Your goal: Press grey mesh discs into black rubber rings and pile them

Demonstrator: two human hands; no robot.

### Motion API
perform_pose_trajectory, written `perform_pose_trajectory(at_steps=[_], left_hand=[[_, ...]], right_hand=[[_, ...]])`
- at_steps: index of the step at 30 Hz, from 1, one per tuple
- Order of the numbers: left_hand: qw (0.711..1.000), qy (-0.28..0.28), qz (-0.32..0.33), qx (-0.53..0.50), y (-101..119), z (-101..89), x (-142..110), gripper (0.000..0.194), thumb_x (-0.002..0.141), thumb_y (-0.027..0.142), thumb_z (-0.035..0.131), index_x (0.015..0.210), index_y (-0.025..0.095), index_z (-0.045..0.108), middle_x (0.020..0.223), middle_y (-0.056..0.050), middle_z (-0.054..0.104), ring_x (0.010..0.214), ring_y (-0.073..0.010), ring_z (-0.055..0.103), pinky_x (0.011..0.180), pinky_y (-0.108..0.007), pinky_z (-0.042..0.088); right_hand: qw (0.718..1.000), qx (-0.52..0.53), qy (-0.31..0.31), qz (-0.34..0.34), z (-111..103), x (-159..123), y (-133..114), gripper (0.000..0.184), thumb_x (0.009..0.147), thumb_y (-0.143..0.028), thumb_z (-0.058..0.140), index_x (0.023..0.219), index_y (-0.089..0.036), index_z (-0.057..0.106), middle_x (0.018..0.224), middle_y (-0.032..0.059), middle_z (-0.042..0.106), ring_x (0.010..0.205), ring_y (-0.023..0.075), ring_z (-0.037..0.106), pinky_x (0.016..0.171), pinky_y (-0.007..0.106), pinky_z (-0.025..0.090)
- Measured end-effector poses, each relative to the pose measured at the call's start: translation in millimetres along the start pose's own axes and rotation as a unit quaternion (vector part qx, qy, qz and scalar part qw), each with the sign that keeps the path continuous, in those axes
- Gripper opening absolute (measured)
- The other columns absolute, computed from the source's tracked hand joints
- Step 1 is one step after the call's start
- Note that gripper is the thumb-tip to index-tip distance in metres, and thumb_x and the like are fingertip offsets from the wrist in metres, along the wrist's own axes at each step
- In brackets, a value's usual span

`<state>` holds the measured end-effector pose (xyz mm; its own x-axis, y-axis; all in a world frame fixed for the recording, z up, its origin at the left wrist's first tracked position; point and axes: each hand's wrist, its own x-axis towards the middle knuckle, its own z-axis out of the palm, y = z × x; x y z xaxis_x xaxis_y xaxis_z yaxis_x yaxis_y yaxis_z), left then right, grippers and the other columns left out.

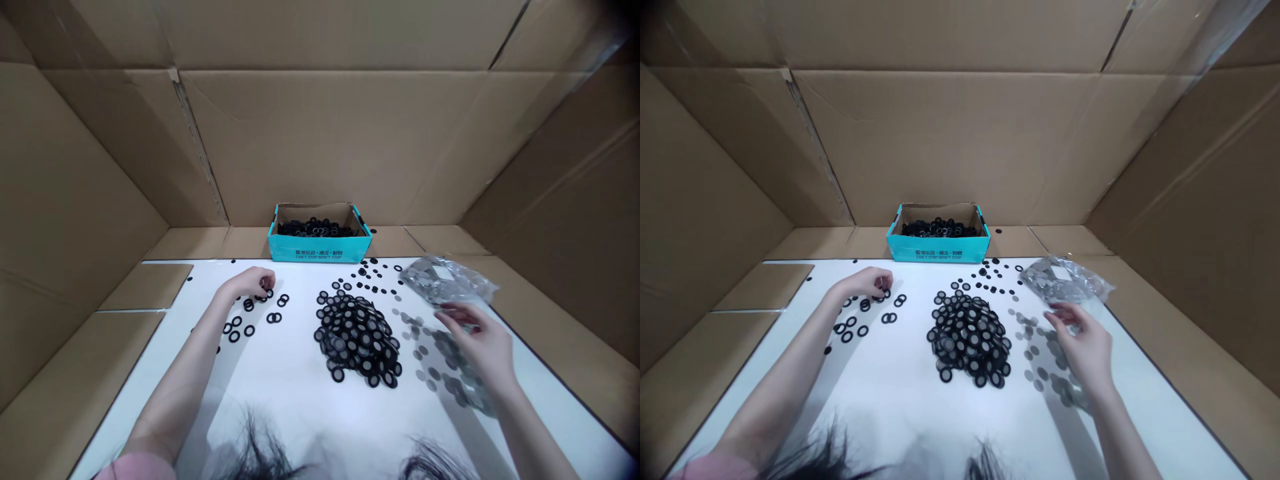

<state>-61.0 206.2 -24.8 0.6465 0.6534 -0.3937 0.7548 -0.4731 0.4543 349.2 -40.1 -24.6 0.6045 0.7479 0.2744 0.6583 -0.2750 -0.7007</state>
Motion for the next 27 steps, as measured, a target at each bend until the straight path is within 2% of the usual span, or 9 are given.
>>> perform_pose_trajectory(at_steps=[3,6,11,15,19,23,27], left_hand=[[1.000,0.003,0.002,-0.008,2.1,-0.3,-2.5,0.030,0.098,0.035,0.063,0.119,0.013,0.064,0.115,-0.008,0.067,0.100,-0.0201,0.068,0.087,-0.040,0.060],[1.000,0.014,0.001,-0.015,3.1,-1.9,-6.1,0.031,0.098,0.035,0.063,0.120,0.013,0.063,0.114,-0.008,0.067,0.097,-0.0195,0.068,0.084,-0.039,0.060],[0.999,0.030,0.004,-0.010,3.9,-6.5,-7.9,0.030,0.098,0.035,0.063,0.118,0.013,0.063,0.114,-0.008,0.067,0.098,-0.0195,0.068,0.085,-0.039,0.060],[0.999,0.039,0.013,-0.011,5.8,-7.5,-6.6,0.029,0.098,0.035,0.064,0.116,0.013,0.064,0.112,-0.008,0.068,0.097,-0.0193,0.068,0.086,-0.039,0.059],[0.998,0.056,0.028,-0.031,9.5,-8.2,-8.4,0.026,0.097,0.036,0.064,0.110,0.012,0.065,0.105,-0.006,0.068,0.091,-0.0174,0.067,0.082,-0.036,0.059],[0.991,0.092,0.062,-0.075,25.5,-15.7,-12.8,0.021,0.094,0.033,0.068,0.096,0.012,0.067,0.088,-0.002,0.068,0.079,-0.0147,0.066,0.077,-0.033,0.057],[0.968,0.154,0.138,-0.145,67.6,-30.2,-20.2,0.014,0.082,0.027,0.072,0.084,0.014,0.069,0.086,-0.005,0.073,0.081,-0.0170,0.069,0.079,-0.031,0.056]], right_hand=[[0.999,0.013,-0.020,-0.022,9.1,7.8,-20.1,0.031,0.078,-0.054,0.061,0.082,-0.025,0.069,0.084,0.0096,0.078,0.078,0.0285,0.070,0.068,0.039,0.051],[0.998,-0.001,-0.050,-0.036,12.8,13.7,-28.4,0.029,0.075,-0.053,0.062,0.076,-0.025,0.070,0.080,0.0082,0.078,0.076,0.0280,0.070,0.070,0.039,0.050],[0.993,-0.060,-0.096,-0.012,-0.6,10.4,-9.1,0.024,0.068,-0.049,0.066,0.072,-0.026,0.071,0.067,0.0067,0.075,0.066,0.0286,0.068,0.060,0.037,0.045],[0.990,-0.100,-0.099,0.017,-10.1,5.0,9.3,0.021,0.065,-0.047,0.067,0.067,-0.026,0.069,0.062,0.0067,0.072,0.059,0.0290,0.063,0.057,0.038,0.040],[0.992,-0.092,-0.086,0.020,-12.9,3.7,10.5,0.019,0.062,-0.046,0.065,0.060,-0.027,0.065,0.063,0.0084,0.069,0.062,0.0311,0.060,0.060,0.042,0.040],[0.997,-0.021,-0.075,-0.007,-12.4,6.1,-8.2,0.022,0.066,-0.048,0.065,0.065,-0.026,0.065,0.070,0.0084,0.071,0.068,0.0295,0.062,0.066,0.043,0.044],[0.991,0.085,-0.085,-0.059,1.1,13.3,-53.6,0.026,0.072,-0.049,0.066,0.069,-0.024,0.065,0.072,0.0070,0.071,0.068,0.0237,0.062,0.066,0.038,0.047]])
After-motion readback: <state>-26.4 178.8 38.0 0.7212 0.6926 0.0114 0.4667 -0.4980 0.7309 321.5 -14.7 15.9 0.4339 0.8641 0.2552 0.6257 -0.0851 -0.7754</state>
